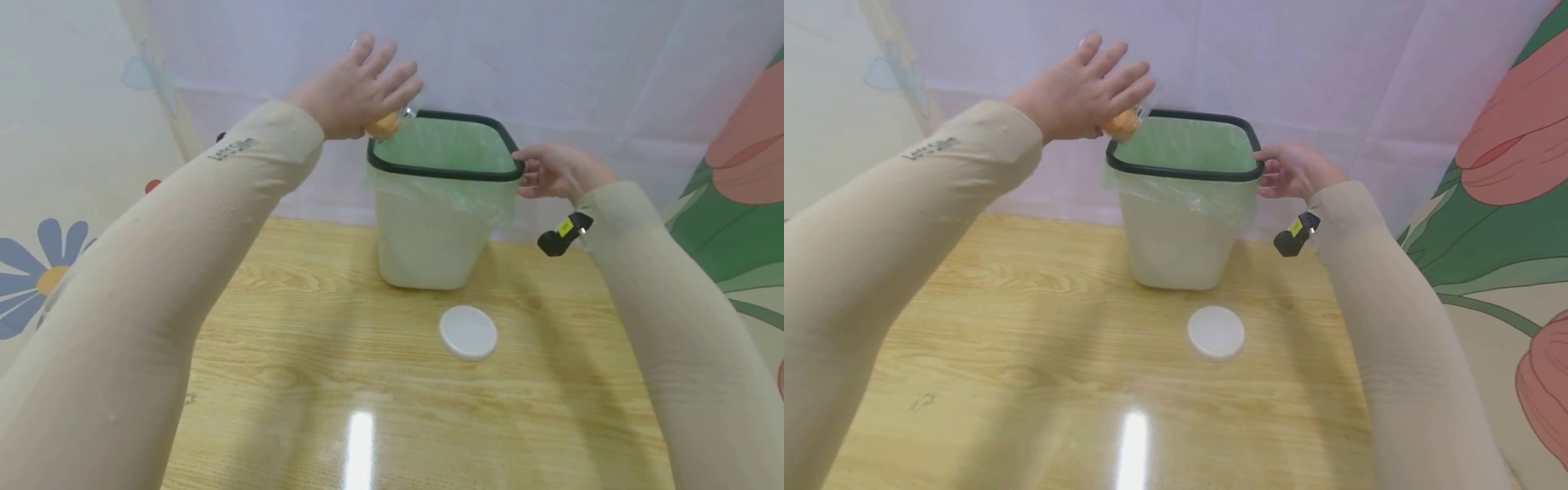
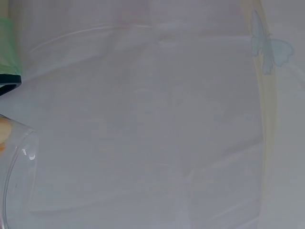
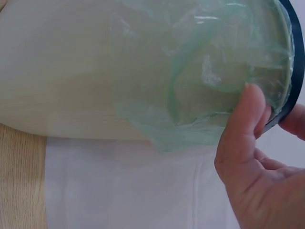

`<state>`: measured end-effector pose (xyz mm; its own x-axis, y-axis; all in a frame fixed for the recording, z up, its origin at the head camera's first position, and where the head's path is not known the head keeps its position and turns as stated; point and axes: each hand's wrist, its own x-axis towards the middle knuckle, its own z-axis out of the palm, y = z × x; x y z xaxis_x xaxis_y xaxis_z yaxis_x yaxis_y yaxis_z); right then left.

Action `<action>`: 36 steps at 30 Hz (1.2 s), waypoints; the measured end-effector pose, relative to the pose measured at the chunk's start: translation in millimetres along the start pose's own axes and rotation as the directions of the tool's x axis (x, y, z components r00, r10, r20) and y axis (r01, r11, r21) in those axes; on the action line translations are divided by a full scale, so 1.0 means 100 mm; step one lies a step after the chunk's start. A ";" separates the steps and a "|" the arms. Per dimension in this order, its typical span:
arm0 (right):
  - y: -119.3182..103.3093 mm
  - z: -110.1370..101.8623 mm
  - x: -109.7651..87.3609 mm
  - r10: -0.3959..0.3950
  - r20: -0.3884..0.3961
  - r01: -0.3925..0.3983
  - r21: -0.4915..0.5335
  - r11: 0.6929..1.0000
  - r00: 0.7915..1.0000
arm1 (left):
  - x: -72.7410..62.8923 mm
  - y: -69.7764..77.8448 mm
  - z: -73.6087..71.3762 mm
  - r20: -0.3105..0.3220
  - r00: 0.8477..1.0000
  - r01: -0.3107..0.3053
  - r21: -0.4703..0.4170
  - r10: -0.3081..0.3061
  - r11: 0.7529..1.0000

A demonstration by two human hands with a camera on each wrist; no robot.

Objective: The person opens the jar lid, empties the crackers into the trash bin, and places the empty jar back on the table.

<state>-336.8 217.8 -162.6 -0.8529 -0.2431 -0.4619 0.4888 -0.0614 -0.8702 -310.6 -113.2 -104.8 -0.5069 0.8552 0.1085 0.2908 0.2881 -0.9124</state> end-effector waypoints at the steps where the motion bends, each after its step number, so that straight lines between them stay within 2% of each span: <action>1: 0.00 -0.01 0.00 -0.002 0.002 0.002 0.001 1.000 1.000 | 0.00 0.00 0.00 -0.007 1.000 -0.002 0.012 0.002 1.000; 6: -0.01 -0.03 0.00 -0.008 0.003 0.008 -0.012 1.000 1.000 | 0.01 0.01 -0.01 -0.031 0.999 -0.014 0.103 0.017 0.995; 13: -0.02 -0.01 -0.01 -0.005 -0.005 0.005 -0.019 1.000 1.000 | 0.01 0.02 0.02 -0.064 0.997 -0.035 0.228 0.051 0.973; 20: -0.02 0.02 -0.01 -0.008 -0.002 0.008 -0.024 1.000 1.000 | 0.01 0.01 0.06 -0.136 0.989 -0.024 0.261 0.061 0.965; 29: -0.01 0.02 0.00 -0.007 -0.010 0.006 -0.037 0.999 1.000 | 0.03 0.03 0.04 -0.093 0.993 -0.046 0.289 0.075 0.956; 36: -0.01 0.01 -0.01 -0.013 -0.009 0.013 -0.044 0.999 1.000 | 0.07 0.04 0.04 -0.112 0.990 -0.052 0.289 0.087 0.956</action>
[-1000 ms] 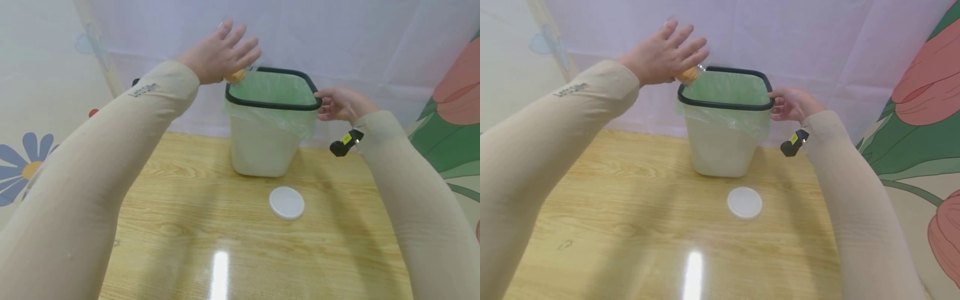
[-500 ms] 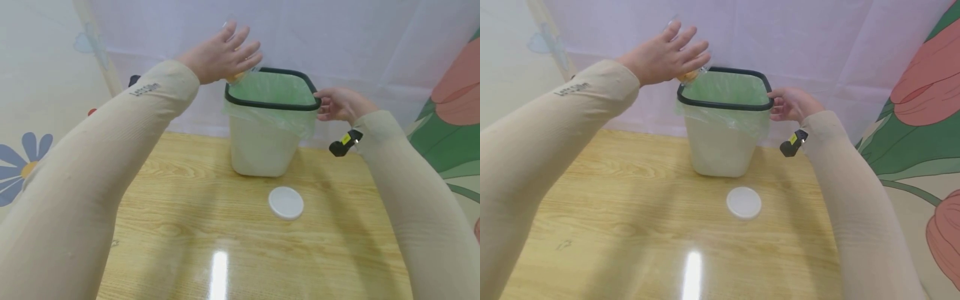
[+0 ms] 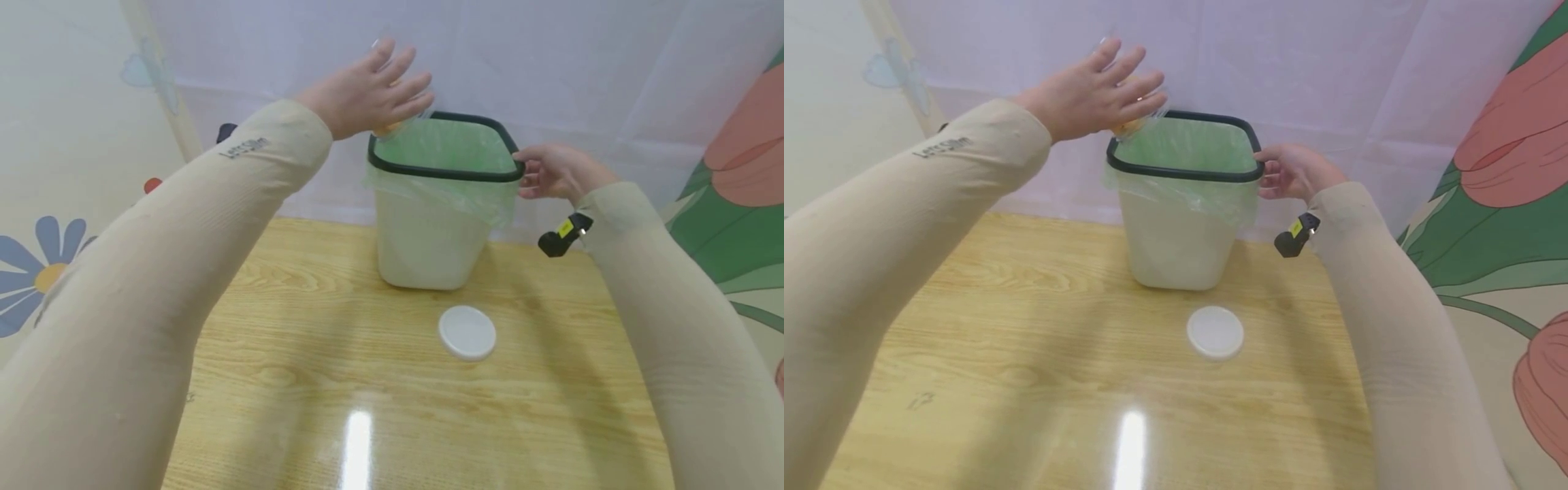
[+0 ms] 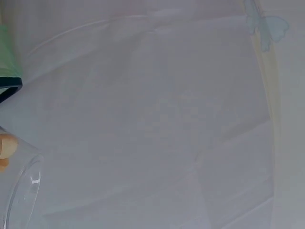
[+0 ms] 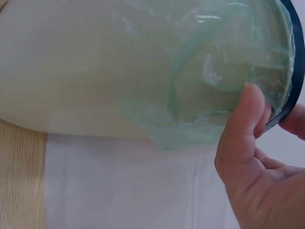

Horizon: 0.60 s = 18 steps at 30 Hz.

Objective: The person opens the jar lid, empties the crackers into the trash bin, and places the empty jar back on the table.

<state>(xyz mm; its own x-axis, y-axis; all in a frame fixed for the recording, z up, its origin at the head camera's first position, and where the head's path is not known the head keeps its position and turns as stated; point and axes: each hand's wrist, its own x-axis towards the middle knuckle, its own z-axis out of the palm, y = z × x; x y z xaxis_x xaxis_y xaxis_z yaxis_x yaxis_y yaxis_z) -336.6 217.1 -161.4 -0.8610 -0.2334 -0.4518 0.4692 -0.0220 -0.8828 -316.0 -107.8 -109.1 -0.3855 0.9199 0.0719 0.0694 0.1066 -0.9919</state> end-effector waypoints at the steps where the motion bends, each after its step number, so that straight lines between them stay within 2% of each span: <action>1: 0.00 0.00 0.00 -0.001 -0.001 0.001 0.001 1.000 1.000 | 0.00 0.00 0.00 0.003 1.000 -0.001 0.005 0.001 1.000; 7: 0.00 0.00 -0.01 -0.009 -0.001 0.009 -0.005 1.000 1.000 | 0.01 0.01 0.00 0.007 1.000 -0.002 0.011 0.002 1.000; 14: 0.00 0.01 -0.01 -0.009 -0.007 0.009 -0.006 1.000 1.000 | -0.02 -0.03 -0.06 0.121 0.992 0.020 0.015 -0.022 1.000; 18: 0.00 0.01 -0.01 -0.009 -0.008 0.009 -0.003 1.000 1.000 | -0.03 -0.05 -0.08 0.130 0.991 0.018 -0.006 -0.017 1.000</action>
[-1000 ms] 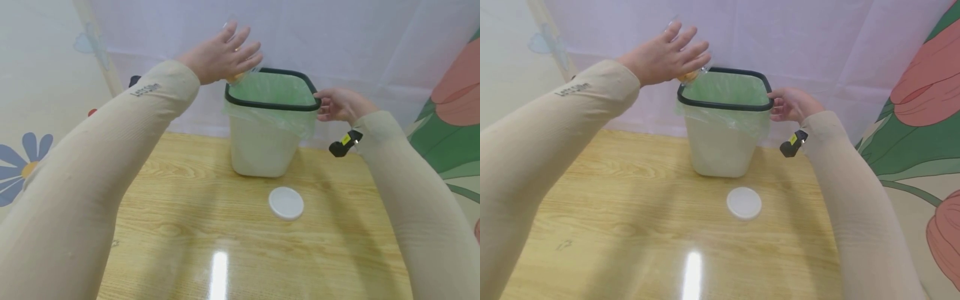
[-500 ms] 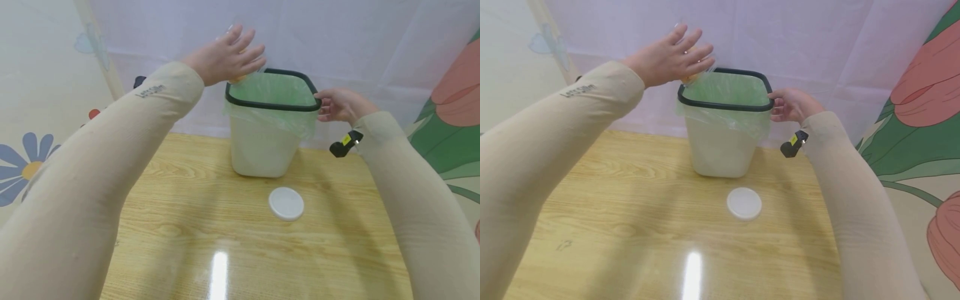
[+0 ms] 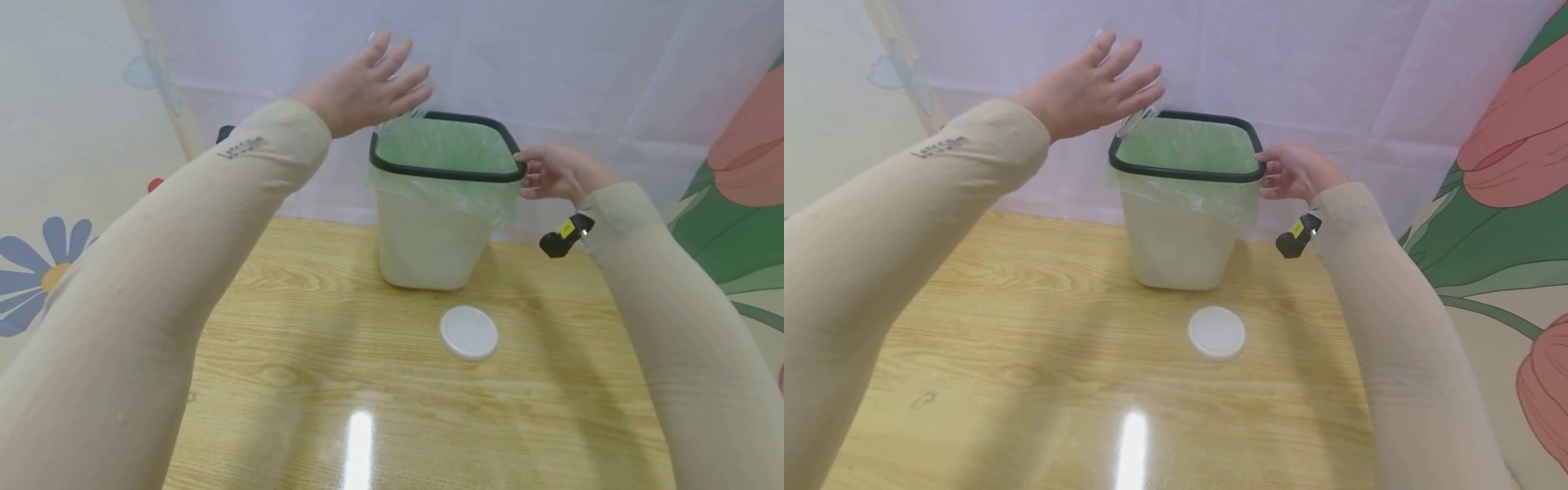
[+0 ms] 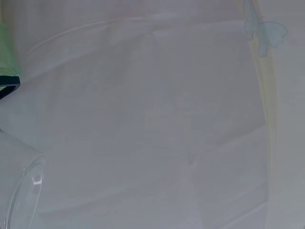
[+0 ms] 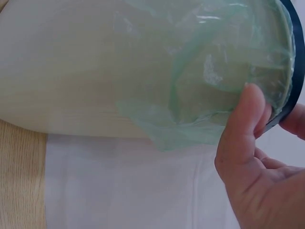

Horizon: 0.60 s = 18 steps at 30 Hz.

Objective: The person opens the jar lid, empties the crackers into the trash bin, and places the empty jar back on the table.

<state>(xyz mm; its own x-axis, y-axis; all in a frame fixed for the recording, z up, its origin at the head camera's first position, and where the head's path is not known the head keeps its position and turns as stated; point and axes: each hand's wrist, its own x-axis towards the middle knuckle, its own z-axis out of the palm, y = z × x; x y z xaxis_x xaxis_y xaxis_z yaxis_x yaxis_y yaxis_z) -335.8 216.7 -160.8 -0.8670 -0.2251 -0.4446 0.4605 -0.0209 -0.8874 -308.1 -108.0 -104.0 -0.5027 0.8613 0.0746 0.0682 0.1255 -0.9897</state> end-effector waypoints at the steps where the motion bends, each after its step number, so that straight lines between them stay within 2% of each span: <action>1: 0.00 0.00 0.00 0.000 0.001 0.000 -0.001 1.000 1.000 | 0.00 0.00 0.00 -0.003 1.000 -0.003 -0.005 0.003 1.000; 12: 0.01 0.00 0.02 -0.002 0.000 0.002 0.004 1.000 1.000 | -0.01 0.02 0.03 -0.028 1.000 -0.002 -0.010 0.002 1.000; 16: 0.00 -0.01 0.03 -0.002 0.008 0.001 0.019 1.000 1.000 | -0.04 0.02 0.03 -0.007 1.000 0.021 -0.028 -0.021 0.999; 18: 0.00 -0.01 0.03 0.003 0.008 -0.003 0.042 0.999 1.000 | -0.06 0.03 0.04 -0.004 0.999 0.044 -0.067 -0.045 0.997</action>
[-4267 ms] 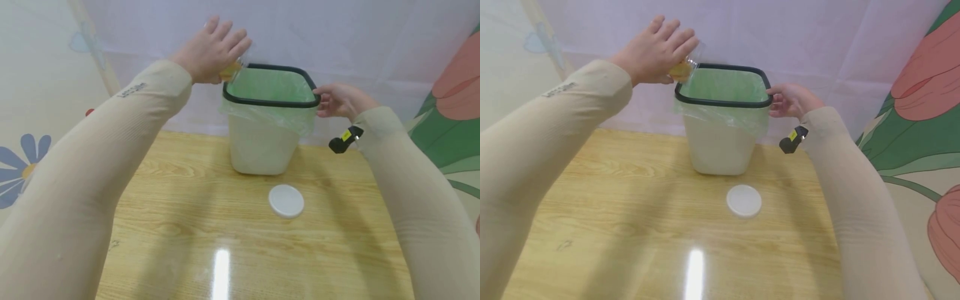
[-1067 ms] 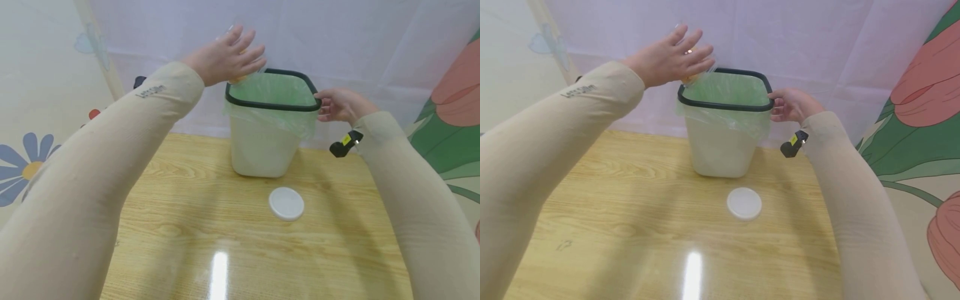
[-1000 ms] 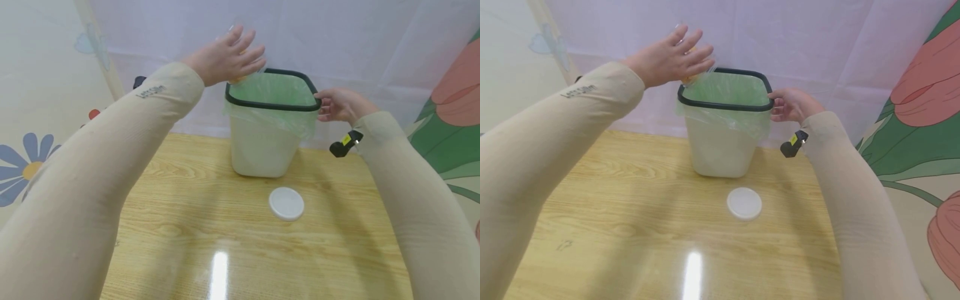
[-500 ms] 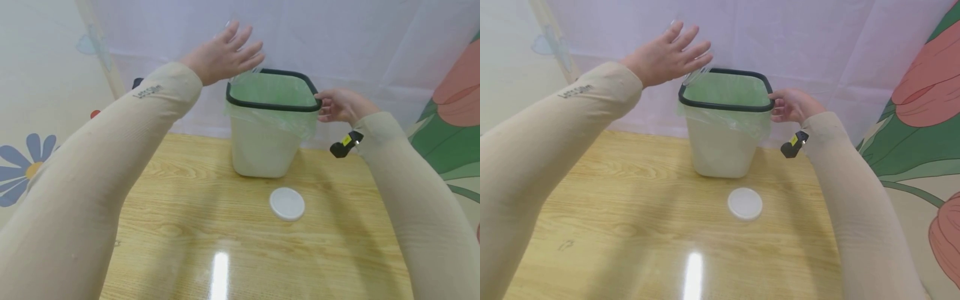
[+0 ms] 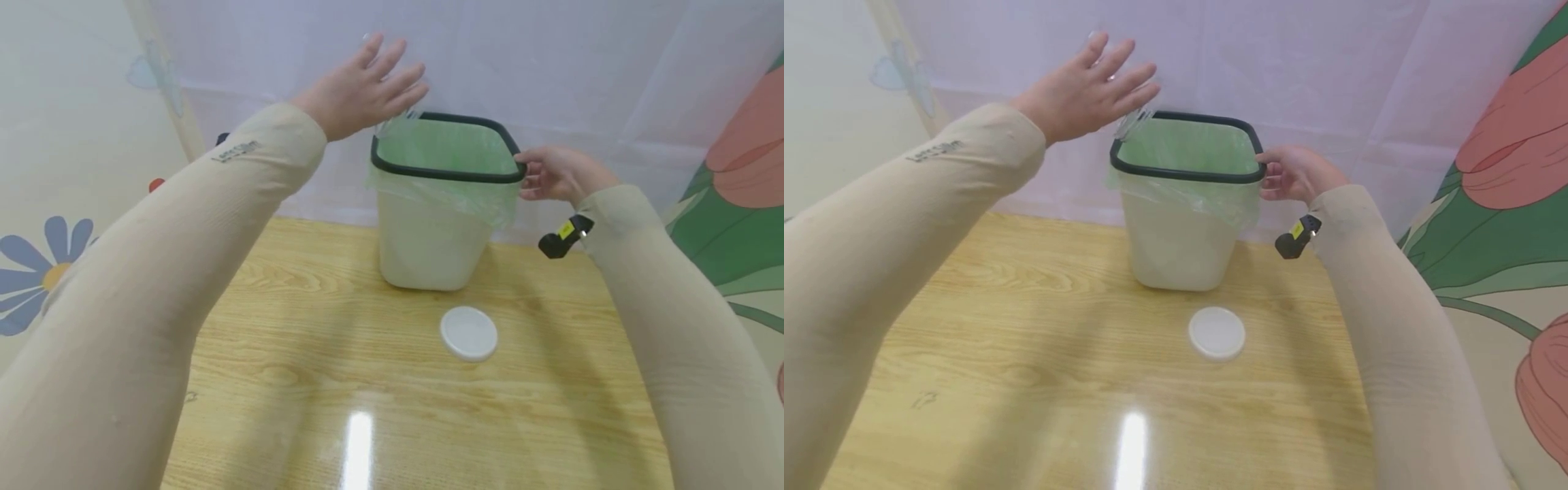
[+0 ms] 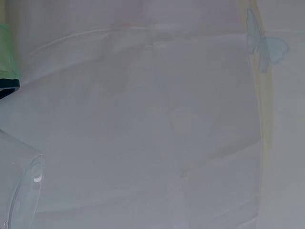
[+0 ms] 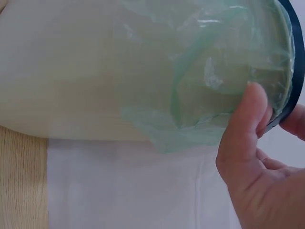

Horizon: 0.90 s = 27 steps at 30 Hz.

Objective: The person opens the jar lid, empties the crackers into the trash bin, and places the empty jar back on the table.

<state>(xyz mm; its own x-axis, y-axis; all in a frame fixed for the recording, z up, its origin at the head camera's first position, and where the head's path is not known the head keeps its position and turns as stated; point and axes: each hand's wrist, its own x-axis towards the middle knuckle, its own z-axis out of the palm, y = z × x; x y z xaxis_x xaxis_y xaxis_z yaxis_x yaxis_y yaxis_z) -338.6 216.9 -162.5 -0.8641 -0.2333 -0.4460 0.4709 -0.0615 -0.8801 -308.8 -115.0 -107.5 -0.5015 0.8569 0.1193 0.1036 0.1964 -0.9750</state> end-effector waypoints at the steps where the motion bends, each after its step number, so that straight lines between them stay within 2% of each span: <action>1: 0.00 0.00 0.00 0.002 0.001 -0.002 0.015 1.000 1.000 | -0.01 0.00 0.01 -0.005 1.000 0.013 -0.028 -0.013 1.000; 5: 0.00 -0.01 0.01 0.002 0.003 -0.002 0.075 0.997 1.000 | -0.08 0.01 0.07 -0.030 0.997 0.060 -0.183 -0.067 0.981; 8: 0.01 -0.01 0.02 0.005 0.000 -0.005 0.110 0.994 1.000 | -0.14 0.02 0.10 -0.027 0.995 0.085 -0.259 -0.095 0.962; 17: 0.00 -0.04 0.06 0.005 -0.026 0.000 0.201 0.980 1.000 | -0.27 0.09 0.12 0.021 0.984 0.172 -0.322 -0.175 0.931; 22: -0.02 -0.09 0.05 0.004 -0.024 0.001 0.213 0.977 1.000 | -0.28 0.15 0.14 0.008 0.976 0.204 -0.377 -0.217 0.903; 25: -0.02 -0.10 0.05 0.003 -0.016 0.000 0.208 0.978 1.000 | -0.29 0.17 0.13 0.023 0.968 0.236 -0.415 -0.249 0.879; 27: -0.02 -0.11 0.05 0.005 -0.016 -0.002 0.218 0.976 1.000 | -0.30 0.19 0.12 0.046 0.961 0.262 -0.450 -0.271 0.854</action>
<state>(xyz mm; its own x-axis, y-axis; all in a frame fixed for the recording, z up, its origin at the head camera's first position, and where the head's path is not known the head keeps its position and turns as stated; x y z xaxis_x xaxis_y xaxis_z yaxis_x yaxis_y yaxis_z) -345.4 226.2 -164.9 -0.8642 -0.2184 -0.4533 0.4999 -0.2708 -0.8226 -302.0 -143.0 -131.9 -0.5499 0.7486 0.3704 0.3433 0.6069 -0.7168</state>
